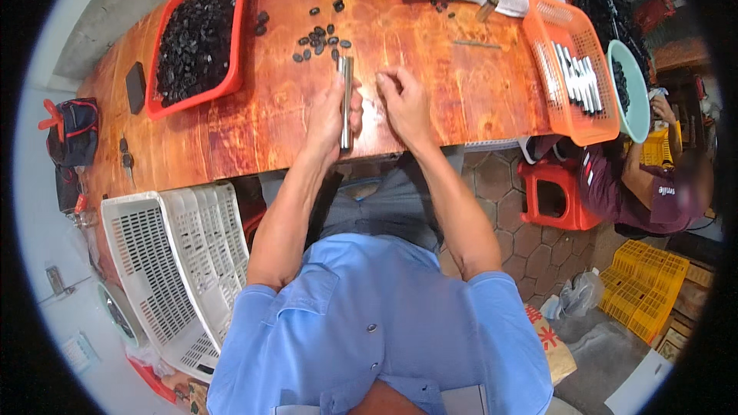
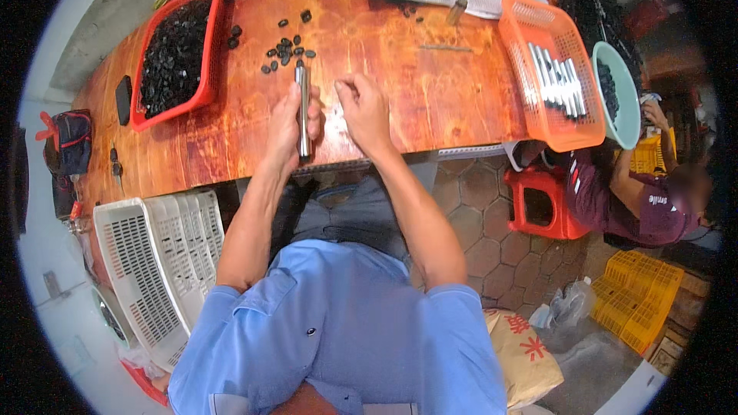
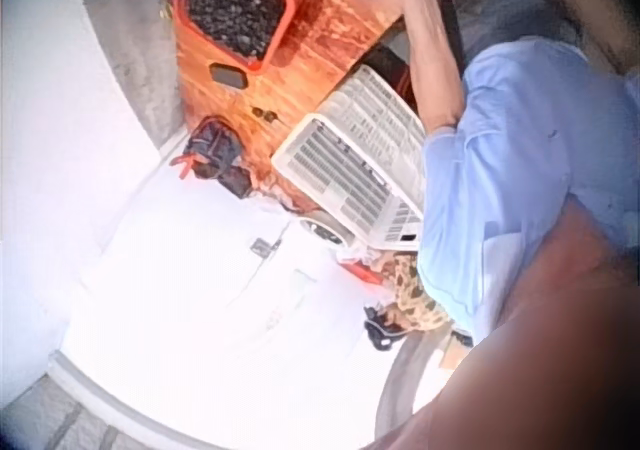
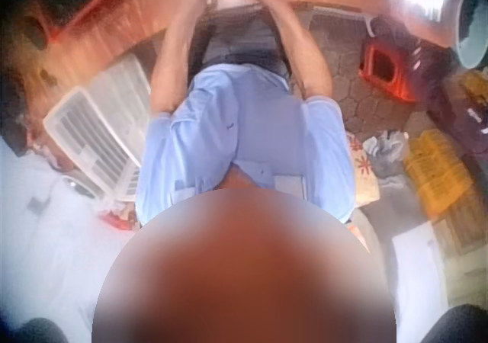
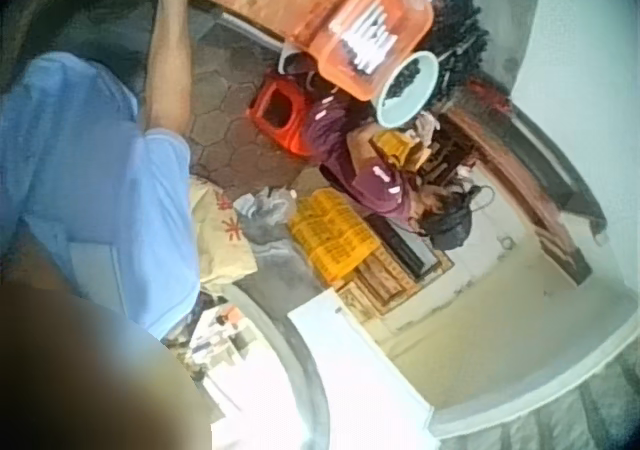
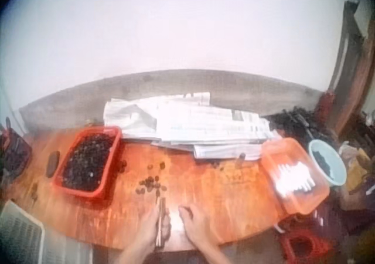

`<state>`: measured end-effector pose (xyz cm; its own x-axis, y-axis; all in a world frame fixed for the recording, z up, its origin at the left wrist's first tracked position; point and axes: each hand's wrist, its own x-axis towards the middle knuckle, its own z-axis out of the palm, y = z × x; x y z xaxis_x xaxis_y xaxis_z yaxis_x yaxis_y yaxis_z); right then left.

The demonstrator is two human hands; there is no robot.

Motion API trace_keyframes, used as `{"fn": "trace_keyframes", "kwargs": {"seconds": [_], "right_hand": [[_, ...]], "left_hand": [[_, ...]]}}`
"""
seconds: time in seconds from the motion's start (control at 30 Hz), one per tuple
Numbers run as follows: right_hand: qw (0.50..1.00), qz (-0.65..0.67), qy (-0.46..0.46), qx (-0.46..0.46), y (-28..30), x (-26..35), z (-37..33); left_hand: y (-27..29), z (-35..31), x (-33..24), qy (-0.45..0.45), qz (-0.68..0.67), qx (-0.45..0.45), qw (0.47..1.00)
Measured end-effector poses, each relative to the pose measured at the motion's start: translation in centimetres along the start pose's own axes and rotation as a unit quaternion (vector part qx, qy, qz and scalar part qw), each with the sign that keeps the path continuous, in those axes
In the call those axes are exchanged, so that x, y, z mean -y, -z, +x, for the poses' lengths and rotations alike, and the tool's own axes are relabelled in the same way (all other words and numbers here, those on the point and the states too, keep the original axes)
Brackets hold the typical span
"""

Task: The person repeatedly picks small black oval pieces from a red basket and inserts them into cylindrical metal tubes on a wooden table. After each insertion, the person places the assembled tube into a white plastic basket. The process is repeated continuously throughout the clip.

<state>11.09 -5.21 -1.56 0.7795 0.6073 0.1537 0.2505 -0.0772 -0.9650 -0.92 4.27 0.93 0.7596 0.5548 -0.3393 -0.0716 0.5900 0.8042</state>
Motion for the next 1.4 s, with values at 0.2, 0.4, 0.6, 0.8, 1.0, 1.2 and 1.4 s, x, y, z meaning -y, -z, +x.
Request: {"fn": "trace_keyframes", "kwargs": {"seconds": [0.2, 0.4, 0.6, 0.8, 1.0, 1.2, 1.4], "right_hand": [[0.999, 0.034, 0.006, 0.0, 0.0, -0.8, 0.3], [1.0, 0.028, 0.013, -0.002, -0.2, -1.6, 0.6], [0.999, 0.041, 0.01, -0.004, -0.5, -1.8, 0.3], [1.0, 0.013, 0.011, 0.0, -0.4, -1.5, 0.3], [0.998, -0.05, 0.031, -0.008, -0.6, -1.1, 0.5], [0.996, -0.075, 0.042, 0.001, -0.4, -0.6, 0.7], [0.997, -0.064, 0.03, 0.001, -0.4, -0.4, 0.6]], "left_hand": [[1.0, 1.4, -0.1, 0.029, -0.102, -0.031, 0.994], [1.1, 1.4, 0.2, 0.013, -0.085, -0.022, 0.996], [1.4, 1.4, 0.1, -0.009, -0.066, 0.0, 0.998], [1.4, 1.1, 0.4, -0.01, -0.071, 0.0, 0.997], [1.8, 1.3, 0.8, -0.021, -0.078, -0.003, 0.997], [1.6, 1.0, 0.5, -0.025, -0.068, 0.01, 0.997], [1.6, 1.2, 0.4, -0.025, -0.059, 0.018, 0.998]]}}
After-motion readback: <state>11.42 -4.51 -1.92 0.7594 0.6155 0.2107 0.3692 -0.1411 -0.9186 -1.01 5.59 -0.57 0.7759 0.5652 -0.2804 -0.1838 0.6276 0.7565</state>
